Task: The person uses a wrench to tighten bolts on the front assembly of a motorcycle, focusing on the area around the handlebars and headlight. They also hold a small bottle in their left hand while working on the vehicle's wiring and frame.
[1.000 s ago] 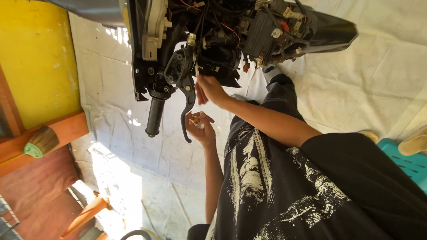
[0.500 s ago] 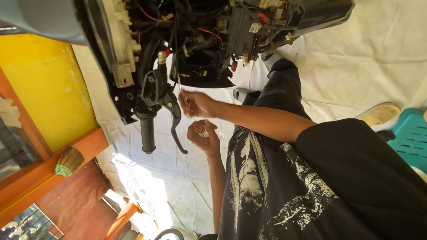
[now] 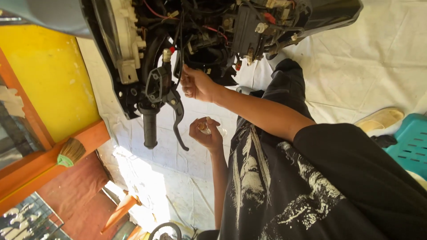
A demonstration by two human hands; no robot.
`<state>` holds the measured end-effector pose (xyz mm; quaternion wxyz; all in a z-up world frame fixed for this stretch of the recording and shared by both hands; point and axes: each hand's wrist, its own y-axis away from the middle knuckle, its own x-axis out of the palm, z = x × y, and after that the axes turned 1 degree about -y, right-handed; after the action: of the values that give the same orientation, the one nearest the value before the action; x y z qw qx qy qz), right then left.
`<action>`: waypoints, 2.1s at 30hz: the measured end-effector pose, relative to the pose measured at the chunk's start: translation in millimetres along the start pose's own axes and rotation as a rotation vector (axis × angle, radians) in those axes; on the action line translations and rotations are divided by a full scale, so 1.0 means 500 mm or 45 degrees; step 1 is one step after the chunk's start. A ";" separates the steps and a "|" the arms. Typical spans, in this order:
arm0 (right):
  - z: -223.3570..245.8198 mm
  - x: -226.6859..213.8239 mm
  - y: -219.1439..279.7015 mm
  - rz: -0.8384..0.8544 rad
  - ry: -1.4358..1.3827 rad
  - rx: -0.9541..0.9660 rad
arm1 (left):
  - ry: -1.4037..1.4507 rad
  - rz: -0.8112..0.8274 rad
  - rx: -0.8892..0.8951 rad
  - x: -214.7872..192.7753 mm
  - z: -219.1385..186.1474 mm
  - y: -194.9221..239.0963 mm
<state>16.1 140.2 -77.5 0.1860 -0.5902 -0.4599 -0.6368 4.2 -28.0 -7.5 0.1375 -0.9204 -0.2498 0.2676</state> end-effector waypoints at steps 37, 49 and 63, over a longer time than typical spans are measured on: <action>0.016 -0.205 0.175 -0.437 2.186 -0.131 | -0.042 -0.067 -0.103 -0.036 -0.003 -0.010; 0.097 -0.325 0.257 -0.480 2.298 -0.021 | -0.245 0.087 -0.070 0.058 -0.006 -0.014; 0.079 -0.145 0.243 -0.422 2.235 -0.233 | -0.568 0.005 -0.319 0.126 -0.016 -0.026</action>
<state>150.9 88.3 -104.9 0.3286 0.1705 -0.1789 -0.9116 49.8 15.3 -22.5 -0.0367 -0.8490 -0.3035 0.4310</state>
